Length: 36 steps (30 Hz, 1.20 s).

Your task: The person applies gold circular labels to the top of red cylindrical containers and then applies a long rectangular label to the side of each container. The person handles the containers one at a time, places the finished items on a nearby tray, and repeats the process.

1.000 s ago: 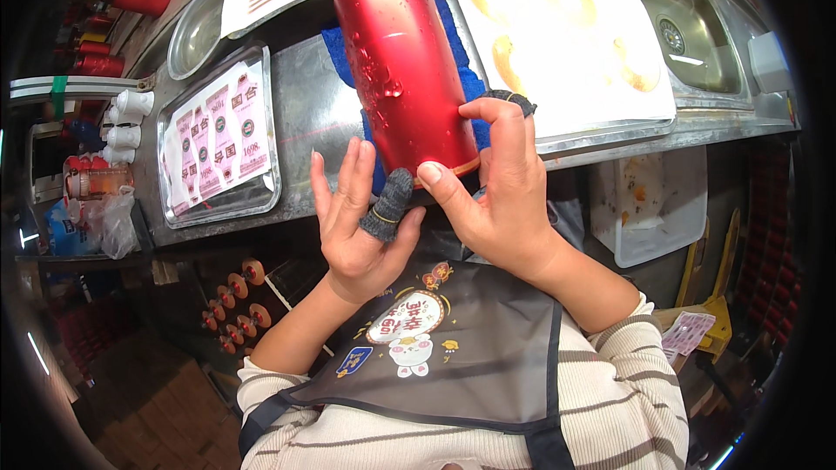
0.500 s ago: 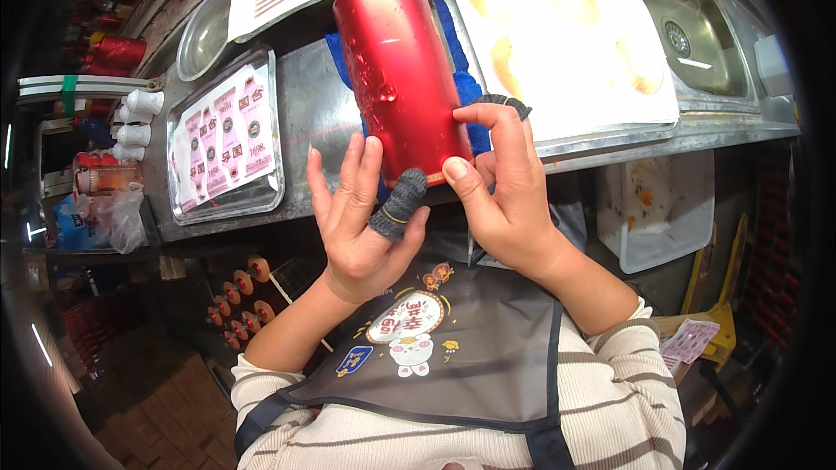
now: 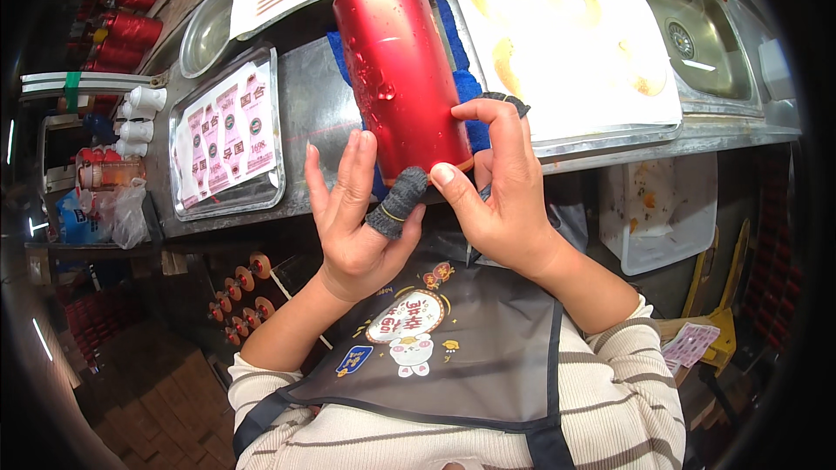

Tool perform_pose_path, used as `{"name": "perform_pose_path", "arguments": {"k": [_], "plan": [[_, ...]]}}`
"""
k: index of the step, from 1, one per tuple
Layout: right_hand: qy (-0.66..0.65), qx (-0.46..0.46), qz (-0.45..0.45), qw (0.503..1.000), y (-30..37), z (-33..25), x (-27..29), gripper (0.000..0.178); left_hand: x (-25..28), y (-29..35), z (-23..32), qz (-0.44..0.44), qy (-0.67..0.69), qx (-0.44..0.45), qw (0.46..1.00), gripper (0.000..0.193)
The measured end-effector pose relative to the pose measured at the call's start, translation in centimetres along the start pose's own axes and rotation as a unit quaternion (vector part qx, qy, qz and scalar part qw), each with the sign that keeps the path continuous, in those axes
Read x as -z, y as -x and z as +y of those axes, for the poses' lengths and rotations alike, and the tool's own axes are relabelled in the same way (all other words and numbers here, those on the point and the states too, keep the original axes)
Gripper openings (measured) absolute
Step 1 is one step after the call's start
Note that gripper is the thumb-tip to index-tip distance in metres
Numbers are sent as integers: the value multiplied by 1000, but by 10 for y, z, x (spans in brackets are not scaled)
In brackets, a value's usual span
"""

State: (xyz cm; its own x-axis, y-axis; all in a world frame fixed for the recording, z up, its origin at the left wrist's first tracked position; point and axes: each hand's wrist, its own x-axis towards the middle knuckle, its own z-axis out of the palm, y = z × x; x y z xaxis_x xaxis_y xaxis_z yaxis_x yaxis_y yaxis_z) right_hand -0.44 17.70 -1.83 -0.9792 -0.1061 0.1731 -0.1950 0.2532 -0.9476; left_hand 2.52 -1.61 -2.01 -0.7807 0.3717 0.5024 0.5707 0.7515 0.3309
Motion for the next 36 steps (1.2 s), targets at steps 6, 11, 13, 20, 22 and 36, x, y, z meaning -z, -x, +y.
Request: {"name": "perform_pose_path", "arguments": {"k": [6,11,13,20,22,36], "plan": [[-78,-31,-30,996,-2,1,6,46,1,0,0,-7,-3,3,1000,34],[-89,-66,-21,994,-3,-3,5,46,3,-3,2,-9,-14,-4,1000,45],[-26,-21,-13,999,-3,-1,2,46,3,-3,1,-9,-15,-7,1000,45],[-25,1,-13,1000,-4,-1,2,46,3,-8,-1,-6,-4,-30,1000,29],[-50,-16,-23,998,-4,-2,4,45,4,-9,-2,-10,1,-38,999,23],[-168,-59,-62,982,-2,16,9,41,13,-33,4,-64,-41,-63,995,40]]}}
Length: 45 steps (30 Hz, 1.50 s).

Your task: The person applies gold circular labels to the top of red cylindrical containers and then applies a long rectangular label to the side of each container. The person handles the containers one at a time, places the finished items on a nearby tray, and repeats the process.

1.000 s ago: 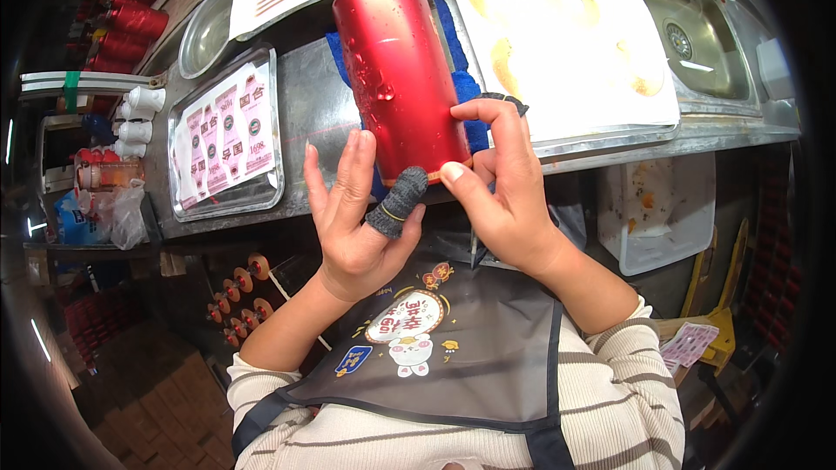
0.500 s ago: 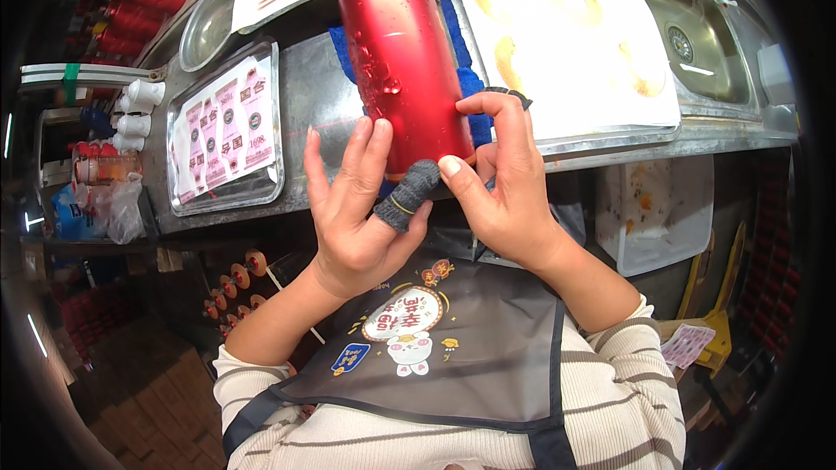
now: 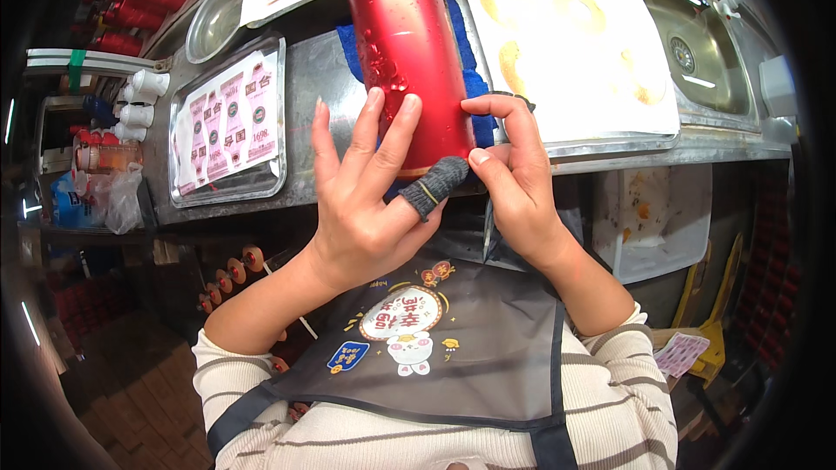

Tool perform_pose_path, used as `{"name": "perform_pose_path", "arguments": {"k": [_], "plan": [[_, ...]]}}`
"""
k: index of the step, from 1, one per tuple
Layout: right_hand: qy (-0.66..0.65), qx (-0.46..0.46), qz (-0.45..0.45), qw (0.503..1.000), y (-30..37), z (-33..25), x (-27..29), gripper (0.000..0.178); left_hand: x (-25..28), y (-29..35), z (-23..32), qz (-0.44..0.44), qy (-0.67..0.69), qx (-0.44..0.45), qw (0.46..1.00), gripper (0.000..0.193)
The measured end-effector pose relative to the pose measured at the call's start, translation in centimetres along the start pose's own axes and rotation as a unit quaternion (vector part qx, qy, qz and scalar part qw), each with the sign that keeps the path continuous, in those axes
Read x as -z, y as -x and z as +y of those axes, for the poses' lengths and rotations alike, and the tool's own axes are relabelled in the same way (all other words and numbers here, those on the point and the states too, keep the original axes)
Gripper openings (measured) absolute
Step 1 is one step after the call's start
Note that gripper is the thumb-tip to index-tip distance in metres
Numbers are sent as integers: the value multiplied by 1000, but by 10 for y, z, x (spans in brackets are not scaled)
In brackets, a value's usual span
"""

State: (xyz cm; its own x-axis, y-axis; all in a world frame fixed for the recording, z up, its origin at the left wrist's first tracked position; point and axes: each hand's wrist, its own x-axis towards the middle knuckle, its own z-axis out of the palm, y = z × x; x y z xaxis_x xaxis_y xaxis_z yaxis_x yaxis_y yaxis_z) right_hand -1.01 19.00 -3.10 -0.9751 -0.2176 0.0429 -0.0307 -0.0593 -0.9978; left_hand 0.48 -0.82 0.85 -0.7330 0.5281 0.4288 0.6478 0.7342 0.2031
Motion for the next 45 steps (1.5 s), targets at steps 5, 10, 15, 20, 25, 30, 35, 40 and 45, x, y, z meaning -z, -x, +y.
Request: {"name": "perform_pose_path", "arguments": {"k": [5,10,15,20,25,30,35,40,45], "plan": [[-105,-42,20,993,-1,-9,-2,37,-8,-5,13,-11,46,34,998,22],[-25,-35,2,999,1,-2,1,37,13,10,13,36,137,106,984,33],[78,-15,16,997,0,-12,-3,43,-13,-4,20,119,500,344,786,55],[63,-27,-4,998,0,-10,2,46,-20,-11,26,111,596,380,698,65],[70,-11,8,997,1,-10,0,45,-22,-16,27,112,592,389,697,68],[20,13,11,1000,1,-3,-2,41,-25,-17,28,149,604,399,673,65],[19,14,0,1000,0,2,2,42,-22,-19,27,139,612,410,662,69],[17,47,40,998,10,-5,8,37,-12,-2,20,97,544,351,756,96],[298,293,-32,908,28,-12,-10,32,-21,22,-3,103,337,265,898,93]]}}
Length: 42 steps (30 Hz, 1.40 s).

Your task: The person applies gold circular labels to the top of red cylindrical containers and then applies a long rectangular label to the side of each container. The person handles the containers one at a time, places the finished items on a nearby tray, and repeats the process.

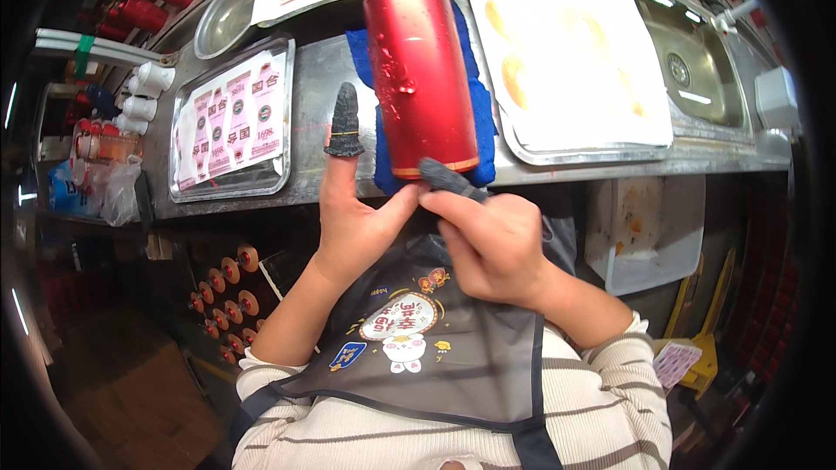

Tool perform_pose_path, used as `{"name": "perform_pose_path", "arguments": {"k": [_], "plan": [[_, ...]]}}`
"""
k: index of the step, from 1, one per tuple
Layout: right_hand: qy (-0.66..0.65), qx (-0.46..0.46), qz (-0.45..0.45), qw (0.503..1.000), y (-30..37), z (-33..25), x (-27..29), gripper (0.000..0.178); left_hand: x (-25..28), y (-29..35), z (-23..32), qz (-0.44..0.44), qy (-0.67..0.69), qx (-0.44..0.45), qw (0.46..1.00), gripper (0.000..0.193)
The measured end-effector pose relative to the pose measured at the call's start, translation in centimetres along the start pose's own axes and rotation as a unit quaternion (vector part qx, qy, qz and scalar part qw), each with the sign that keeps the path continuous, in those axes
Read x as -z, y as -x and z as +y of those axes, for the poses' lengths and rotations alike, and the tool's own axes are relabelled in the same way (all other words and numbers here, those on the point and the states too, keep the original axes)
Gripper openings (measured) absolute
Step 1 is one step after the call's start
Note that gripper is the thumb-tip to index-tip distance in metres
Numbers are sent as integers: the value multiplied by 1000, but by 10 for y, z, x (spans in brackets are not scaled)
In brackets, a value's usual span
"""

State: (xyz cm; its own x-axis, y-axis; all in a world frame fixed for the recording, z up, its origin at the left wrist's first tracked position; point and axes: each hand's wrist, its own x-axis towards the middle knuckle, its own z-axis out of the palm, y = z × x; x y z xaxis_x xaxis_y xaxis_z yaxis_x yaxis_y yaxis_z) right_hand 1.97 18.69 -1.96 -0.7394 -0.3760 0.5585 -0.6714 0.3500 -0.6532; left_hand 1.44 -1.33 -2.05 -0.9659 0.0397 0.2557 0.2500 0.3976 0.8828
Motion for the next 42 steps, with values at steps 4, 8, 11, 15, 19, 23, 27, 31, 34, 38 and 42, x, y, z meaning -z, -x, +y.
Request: {"name": "perform_pose_path", "arguments": {"k": [4,8,11,15,19,23,27,31,34,38,42], "plan": [[20,-37,24,999,5,4,-5,28,-2,-4,-2,6,-108,-91,990,85],[-16,-132,39,990,13,0,-1,23,-7,-11,-4,-9,-154,-131,979,87],[-45,-198,43,978,17,-6,0,23,-10,-14,-8,7,-170,-153,973,80],[9,-72,1,997,19,-5,1,25,-14,-13,-9,34,-145,-152,977,70],[109,44,-81,990,-3,0,16,35,-17,-15,-12,52,-129,-169,976,74],[214,112,-190,952,-28,-14,18,40,-18,-16,-16,47,-126,-178,975,82],[258,133,-218,932,-40,-23,4,36,-1,-15,-20,26,-150,-167,974,88],[186,65,-147,969,-19,-14,17,29,14,-14,0,-12,-195,-191,962,79],[109,-33,-65,991,4,-14,17,18,0,-23,13,-40,-201,-242,948,64],[-35,-192,52,979,13,-22,1,10,-27,-43,18,-71,-264,-308,911,35],[-66,-276,43,958,12,-18,7,9,-28,-44,9,-47,-272,-290,916,45]]}}
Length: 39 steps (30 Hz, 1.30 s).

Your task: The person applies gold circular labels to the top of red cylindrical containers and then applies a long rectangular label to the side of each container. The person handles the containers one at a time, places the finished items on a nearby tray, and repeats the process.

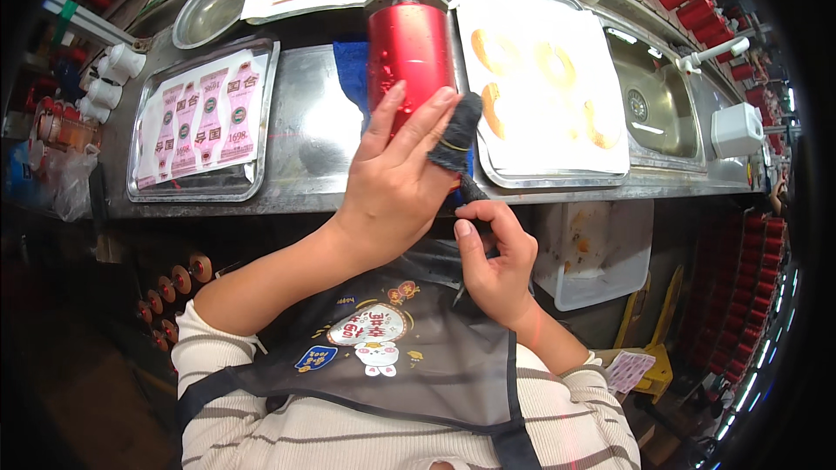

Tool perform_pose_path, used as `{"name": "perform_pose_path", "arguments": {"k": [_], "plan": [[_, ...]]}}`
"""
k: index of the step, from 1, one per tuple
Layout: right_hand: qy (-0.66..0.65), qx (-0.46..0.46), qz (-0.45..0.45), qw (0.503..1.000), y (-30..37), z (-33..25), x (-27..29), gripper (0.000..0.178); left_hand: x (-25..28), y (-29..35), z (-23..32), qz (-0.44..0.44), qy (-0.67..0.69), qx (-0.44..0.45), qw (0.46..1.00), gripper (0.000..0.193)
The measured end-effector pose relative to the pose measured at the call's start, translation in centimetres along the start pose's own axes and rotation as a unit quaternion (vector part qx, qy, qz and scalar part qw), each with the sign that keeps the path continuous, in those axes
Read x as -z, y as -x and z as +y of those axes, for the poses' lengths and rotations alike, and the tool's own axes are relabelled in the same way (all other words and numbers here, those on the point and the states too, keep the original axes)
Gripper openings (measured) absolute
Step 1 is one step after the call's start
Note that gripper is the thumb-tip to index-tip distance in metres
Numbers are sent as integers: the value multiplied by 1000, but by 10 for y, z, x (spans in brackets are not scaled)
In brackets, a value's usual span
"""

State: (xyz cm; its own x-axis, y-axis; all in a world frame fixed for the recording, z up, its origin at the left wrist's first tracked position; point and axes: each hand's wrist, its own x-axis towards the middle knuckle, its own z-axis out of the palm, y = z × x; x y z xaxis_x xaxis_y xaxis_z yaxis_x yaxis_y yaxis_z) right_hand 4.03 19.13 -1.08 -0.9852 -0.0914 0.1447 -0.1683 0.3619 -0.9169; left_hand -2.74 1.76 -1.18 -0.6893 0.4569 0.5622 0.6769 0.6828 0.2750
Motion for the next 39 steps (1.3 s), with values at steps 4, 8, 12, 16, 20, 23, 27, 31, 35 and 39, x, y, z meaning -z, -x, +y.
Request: {"name": "perform_pose_path", "arguments": {"k": [4,8,12,16,20,23,27,31,35,39], "plan": [[-36,-9,18,999,-2,7,-5,10,0,11,-2,49,-17,42,998,100],[-56,-35,-2,998,3,6,-5,10,-13,40,-6,107,73,123,984,104],[-60,-33,-11,998,4,9,-6,11,-15,57,-11,87,187,176,962,106],[-55,-34,-2,998,4,16,-12,12,-15,61,-16,86,155,140,974,101],[-6,-27,-2,1000,-1,18,-10,14,-19,64,-20,93,208,164,960,98],[14,-29,-13,999,-6,10,-4,15,-21,66,-21,114,234,169,951,94],[100,144,-5,985,-1,5,-1,17,-6,65,-13,76,159,140,974,59],[178,247,-29,952,-10,-1,2,23,7,72,1,42,106,136,984,46],[253,308,-65,915,-20,-14,5,25,12,69,-8,38,137,160,977,58],[292,339,-86,890,-30,-21,-4,23,21,60,-23,32,192,193,962,75]]}}
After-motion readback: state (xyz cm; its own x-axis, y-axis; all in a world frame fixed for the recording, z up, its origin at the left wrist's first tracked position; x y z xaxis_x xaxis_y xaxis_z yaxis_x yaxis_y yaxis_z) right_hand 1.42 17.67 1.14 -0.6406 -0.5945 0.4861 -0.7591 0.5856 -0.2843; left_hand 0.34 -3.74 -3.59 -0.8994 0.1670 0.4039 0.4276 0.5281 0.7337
